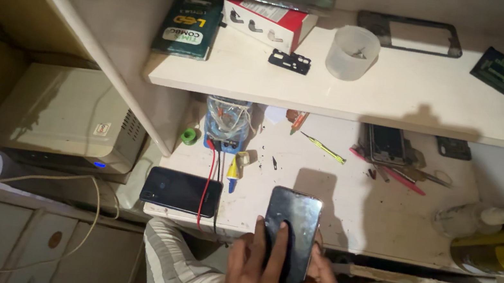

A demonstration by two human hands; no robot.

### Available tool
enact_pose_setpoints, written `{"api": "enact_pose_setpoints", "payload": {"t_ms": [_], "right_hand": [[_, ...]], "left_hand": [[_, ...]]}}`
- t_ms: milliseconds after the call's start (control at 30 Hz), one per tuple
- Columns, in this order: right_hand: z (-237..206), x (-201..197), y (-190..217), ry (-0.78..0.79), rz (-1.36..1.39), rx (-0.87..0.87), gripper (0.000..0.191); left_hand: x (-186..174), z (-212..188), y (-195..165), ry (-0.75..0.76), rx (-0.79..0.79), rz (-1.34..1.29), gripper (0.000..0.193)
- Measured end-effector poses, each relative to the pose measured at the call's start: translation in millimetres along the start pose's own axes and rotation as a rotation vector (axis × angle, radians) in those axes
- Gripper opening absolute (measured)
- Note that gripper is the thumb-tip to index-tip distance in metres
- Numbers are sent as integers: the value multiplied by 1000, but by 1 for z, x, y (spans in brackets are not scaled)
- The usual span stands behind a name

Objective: The person sits at a repair bench and disassembles mobile phones by hand. They open a blue feature phone, remove its back cover and red battery, then reassemble it, before prying open the back cover of a smartphone and working along its edge with a small green tool.

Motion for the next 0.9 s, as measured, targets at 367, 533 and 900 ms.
{"api": "enact_pose_setpoints", "payload": {"t_ms": [367,533,900], "right_hand": [[-4,-4,6,-96,46,-63,55],[-3,0,6,-35,75,-62,56],[-3,-9,8,-35,-36,-100,55]], "left_hand": [[-2,6,-8,-14,-6,-54,91],[0,6,-11,-16,-2,-22,88],[-5,0,-14,-68,32,29,77]]}}
Point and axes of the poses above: each hand's wrist, its own z-axis towards the middle knuckle, its own x-axis out of the palm, y = z × x, the point moved 7 cm from there along z, towards the middle knuckle, and after that the axes turned 8 degrees about y, right-handed, at the moved point
